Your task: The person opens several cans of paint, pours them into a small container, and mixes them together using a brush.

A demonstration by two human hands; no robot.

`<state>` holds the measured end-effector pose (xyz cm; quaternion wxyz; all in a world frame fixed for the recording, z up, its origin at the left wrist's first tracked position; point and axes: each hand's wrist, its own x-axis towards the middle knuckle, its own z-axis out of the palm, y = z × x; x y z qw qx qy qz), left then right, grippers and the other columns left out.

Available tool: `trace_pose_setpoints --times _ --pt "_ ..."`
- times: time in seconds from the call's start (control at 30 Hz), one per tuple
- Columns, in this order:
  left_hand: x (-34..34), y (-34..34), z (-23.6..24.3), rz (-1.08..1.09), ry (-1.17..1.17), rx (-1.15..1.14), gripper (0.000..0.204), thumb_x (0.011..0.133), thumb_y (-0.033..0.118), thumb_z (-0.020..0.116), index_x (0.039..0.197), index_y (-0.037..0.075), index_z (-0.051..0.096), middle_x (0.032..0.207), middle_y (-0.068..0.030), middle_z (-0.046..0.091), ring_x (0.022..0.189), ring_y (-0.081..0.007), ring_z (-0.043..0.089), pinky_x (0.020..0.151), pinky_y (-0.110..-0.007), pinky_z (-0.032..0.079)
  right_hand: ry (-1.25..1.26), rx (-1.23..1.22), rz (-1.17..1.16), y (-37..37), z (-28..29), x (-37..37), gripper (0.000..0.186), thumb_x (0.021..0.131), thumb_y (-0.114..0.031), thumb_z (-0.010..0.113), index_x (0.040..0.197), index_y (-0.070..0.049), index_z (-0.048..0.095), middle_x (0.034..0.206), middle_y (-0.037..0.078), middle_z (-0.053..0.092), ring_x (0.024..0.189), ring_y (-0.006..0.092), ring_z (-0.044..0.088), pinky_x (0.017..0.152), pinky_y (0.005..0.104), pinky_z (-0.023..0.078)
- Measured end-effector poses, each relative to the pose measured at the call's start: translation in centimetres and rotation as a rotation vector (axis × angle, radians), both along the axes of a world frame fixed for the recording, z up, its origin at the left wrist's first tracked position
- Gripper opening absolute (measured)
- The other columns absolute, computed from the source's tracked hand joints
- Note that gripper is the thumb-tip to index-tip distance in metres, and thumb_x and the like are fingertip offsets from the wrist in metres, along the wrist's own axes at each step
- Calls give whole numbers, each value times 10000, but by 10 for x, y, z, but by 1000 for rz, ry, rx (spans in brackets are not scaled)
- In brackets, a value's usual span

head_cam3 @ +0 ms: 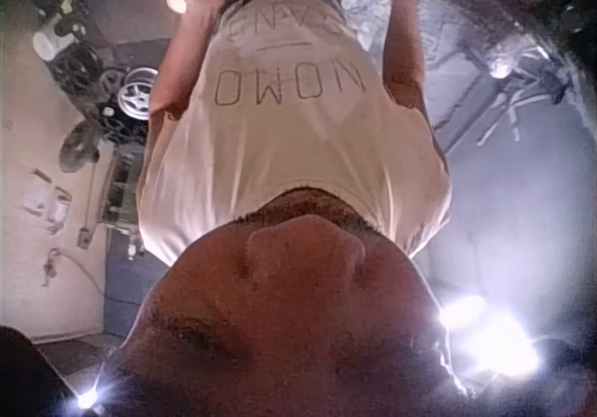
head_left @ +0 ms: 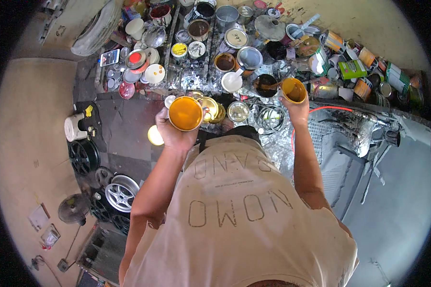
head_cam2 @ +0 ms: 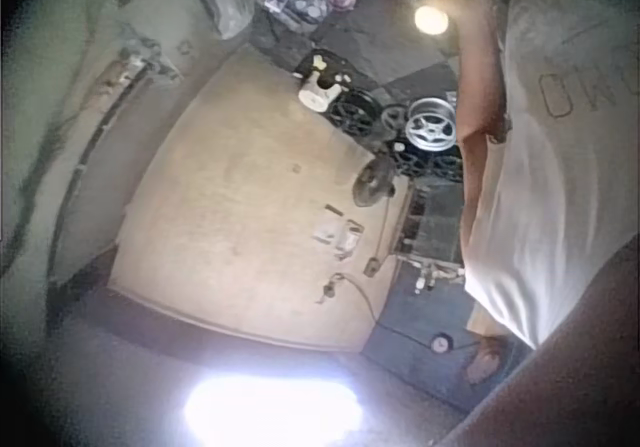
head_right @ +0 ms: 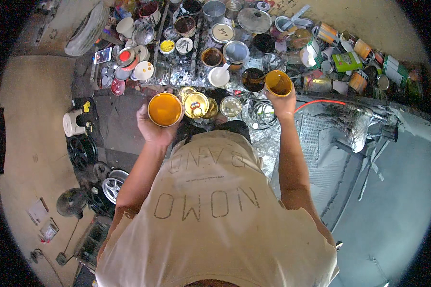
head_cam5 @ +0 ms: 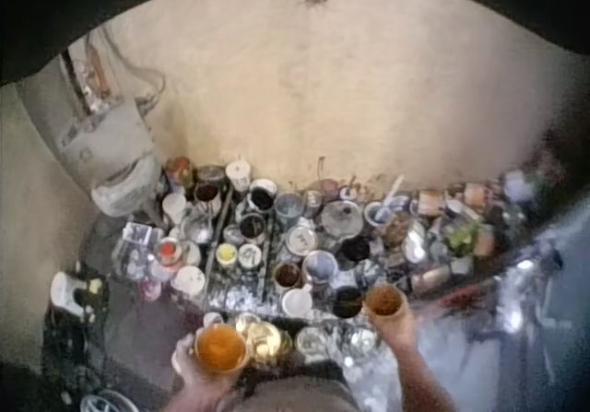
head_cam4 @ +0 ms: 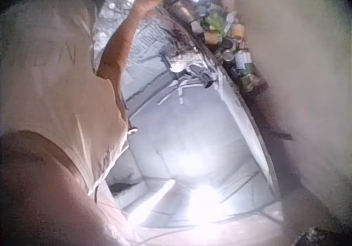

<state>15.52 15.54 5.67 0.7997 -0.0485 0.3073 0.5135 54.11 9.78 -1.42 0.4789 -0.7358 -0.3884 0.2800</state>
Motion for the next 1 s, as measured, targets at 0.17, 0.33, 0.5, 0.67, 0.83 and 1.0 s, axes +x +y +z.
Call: trace_pose_setpoints --times 0.17,0.33,0.5,0.67,0.83,1.0 --pt "35 19 -15 -158 44 55 527 893 438 543 1253 61 626 1249 -139 674 1189 -307 622 1034 -492 479 145 39 60 -4 0 7 747 671 -19 897 1321 22 531 1241 107 677 1148 205 648 1025 351 496" --pt "89 40 -18 -297 -12 119 403 1023 371 505 1259 56 592 1214 -120 678 1143 -284 647 1017 -439 509 85 110 71 -4 11 5 780 674 -42 904 1348 19 518 1274 106 659 1175 203 637 1037 352 487" --pt "130 49 -12 -382 18 108 477 1051 461 443 1283 72 592 1256 -122 664 1198 -283 615 1029 -446 491 -21 50 76 -4 27 4 803 650 -113 928 1339 6 534 1264 119 670 1166 219 649 1012 351 500" --pt "132 45 -13 -391 -104 107 510 1036 490 456 1261 52 588 1228 -151 662 1174 -306 619 1039 -464 487 -336 -129 86 -1 27 8 799 604 -167 935 1305 -42 573 1233 149 668 1165 308 642 999 397 508" --pt "120 37 -19 -317 -84 13 467 1051 460 447 1252 65 594 1196 -121 679 1112 -283 653 971 -438 524 -498 -181 117 4 17 10 743 593 -193 918 1254 -80 598 1204 151 654 1155 364 612 984 440 511" --pt "112 36 -29 -324 -28 53 451 1050 445 475 1314 92 571 1236 -98 660 1129 -259 641 990 -415 508 -535 -215 106 7 10 11 734 593 -187 912 1247 -74 597 1214 151 647 1165 364 603 979 452 509"
